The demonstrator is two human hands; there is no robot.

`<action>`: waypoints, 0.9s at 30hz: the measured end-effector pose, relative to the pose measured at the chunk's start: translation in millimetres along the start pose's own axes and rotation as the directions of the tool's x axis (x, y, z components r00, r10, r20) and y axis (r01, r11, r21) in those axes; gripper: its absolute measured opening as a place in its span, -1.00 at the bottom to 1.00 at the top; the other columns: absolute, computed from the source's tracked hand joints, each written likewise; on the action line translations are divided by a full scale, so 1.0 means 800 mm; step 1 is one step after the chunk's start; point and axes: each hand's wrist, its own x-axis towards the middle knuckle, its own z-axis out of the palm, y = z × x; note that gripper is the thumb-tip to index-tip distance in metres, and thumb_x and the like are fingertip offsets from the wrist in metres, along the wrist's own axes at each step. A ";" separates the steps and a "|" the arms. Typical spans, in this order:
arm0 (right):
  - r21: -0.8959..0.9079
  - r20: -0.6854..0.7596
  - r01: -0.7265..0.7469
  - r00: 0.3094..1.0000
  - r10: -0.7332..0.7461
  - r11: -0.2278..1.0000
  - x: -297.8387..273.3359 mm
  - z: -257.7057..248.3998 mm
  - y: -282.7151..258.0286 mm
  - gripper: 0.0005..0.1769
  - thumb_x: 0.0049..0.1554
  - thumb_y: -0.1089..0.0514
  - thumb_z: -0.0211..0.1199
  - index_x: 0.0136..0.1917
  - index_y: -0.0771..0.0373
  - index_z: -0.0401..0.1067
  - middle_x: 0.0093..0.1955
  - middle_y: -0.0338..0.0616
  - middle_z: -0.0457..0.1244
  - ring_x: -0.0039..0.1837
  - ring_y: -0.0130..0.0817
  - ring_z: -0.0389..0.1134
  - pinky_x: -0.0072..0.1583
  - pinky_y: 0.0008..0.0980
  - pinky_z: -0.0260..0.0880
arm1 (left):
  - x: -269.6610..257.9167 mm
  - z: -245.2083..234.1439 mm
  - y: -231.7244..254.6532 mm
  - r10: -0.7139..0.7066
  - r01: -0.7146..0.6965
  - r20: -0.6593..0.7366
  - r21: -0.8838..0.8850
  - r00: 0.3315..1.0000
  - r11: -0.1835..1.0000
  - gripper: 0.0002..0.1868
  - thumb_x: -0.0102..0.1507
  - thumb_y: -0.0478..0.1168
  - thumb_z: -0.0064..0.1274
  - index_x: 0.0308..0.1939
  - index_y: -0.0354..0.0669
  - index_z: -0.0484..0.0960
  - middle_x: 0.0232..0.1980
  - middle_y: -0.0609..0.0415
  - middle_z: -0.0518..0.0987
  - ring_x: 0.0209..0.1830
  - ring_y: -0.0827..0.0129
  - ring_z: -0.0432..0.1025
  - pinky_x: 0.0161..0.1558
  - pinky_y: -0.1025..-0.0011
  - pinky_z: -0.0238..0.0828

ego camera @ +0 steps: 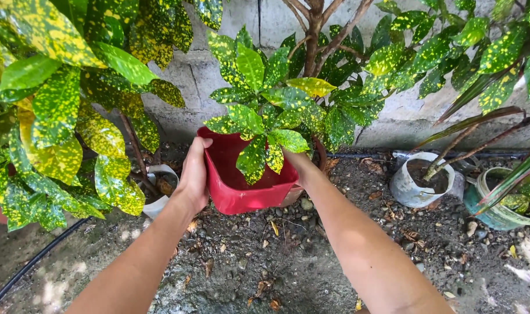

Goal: Watering various potted and ground plants in an outdoor garden using a red container filled from a water bucket.

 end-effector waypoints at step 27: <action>0.227 0.128 0.068 0.987 -0.099 0.971 -0.044 0.002 -0.030 -0.64 0.25 0.14 0.20 0.25 0.39 0.43 0.12 0.09 0.40 0.01 -0.27 0.51 -0.04 -0.35 0.60 | 0.021 0.038 -0.017 0.076 -0.078 0.071 0.023 0.995 0.997 -0.30 0.18 0.17 -0.19 0.24 -0.23 0.42 0.21 -0.15 0.54 0.20 0.08 0.46 0.27 -0.04 0.40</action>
